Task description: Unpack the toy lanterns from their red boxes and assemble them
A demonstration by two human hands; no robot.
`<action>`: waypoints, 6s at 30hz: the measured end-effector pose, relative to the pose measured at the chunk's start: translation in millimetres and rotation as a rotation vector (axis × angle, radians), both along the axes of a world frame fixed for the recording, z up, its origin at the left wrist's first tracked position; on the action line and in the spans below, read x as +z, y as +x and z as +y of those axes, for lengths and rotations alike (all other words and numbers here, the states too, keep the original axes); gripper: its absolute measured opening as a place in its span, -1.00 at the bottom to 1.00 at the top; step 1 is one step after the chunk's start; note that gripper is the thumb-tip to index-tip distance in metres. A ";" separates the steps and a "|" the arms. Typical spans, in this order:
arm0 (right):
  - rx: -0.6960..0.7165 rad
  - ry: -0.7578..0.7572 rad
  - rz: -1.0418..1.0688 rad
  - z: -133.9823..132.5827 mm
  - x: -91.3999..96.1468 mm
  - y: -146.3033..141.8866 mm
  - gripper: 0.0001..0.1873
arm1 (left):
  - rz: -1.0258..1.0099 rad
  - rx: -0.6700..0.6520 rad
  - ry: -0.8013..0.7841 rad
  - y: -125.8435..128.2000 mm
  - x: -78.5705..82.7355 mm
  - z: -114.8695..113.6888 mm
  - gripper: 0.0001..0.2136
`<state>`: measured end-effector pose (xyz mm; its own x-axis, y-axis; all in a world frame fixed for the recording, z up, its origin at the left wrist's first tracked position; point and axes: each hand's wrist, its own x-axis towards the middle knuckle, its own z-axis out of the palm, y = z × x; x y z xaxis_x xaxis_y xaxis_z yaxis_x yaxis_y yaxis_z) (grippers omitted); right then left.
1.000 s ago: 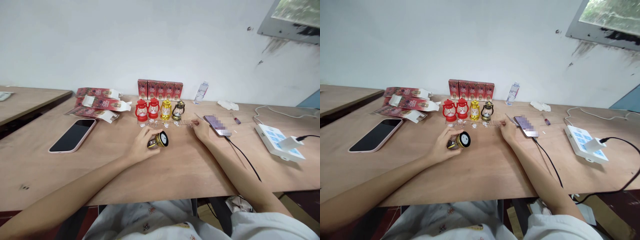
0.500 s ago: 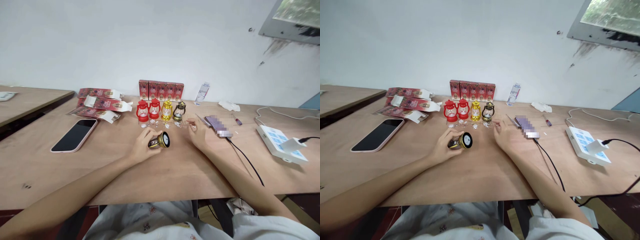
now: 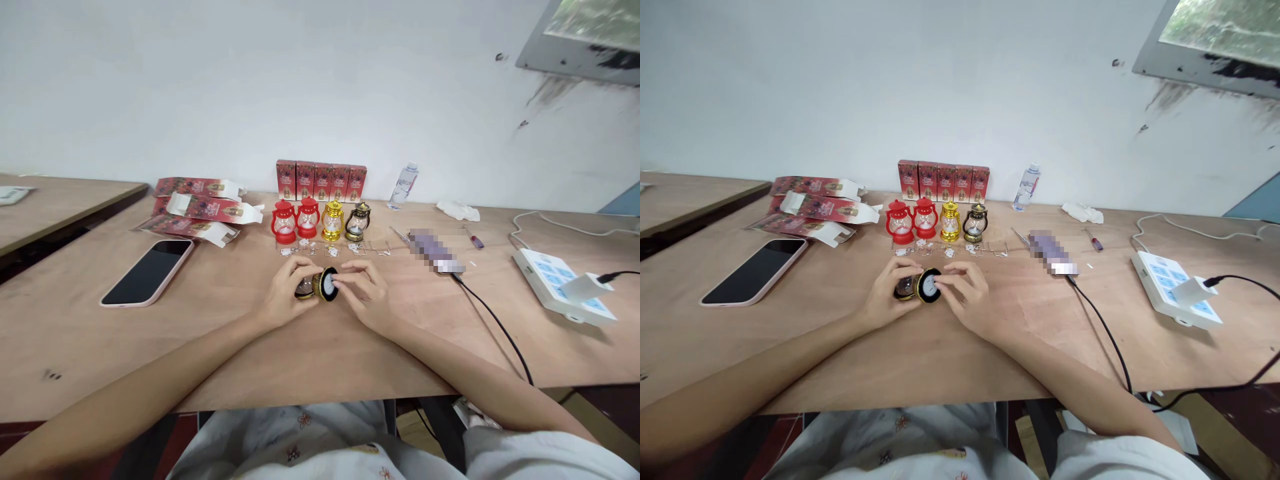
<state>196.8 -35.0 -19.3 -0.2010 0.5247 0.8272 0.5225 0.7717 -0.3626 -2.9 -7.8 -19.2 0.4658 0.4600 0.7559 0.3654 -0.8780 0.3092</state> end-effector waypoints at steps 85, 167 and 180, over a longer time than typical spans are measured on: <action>-0.626 -0.596 0.227 107.5 -20.4 111.3 -0.78 | 0.010 -0.111 -0.078 3.2 5.9 -2.5 -0.58; 0.190 0.199 -0.366 5.3 0.4 1.8 -0.86 | 0.134 -0.116 -0.081 1.4 0.5 0.9 -0.65; 0.179 -0.236 0.287 0.4 -0.8 -1.7 -0.92 | -0.032 -0.038 -0.037 1.3 4.9 -4.5 -0.59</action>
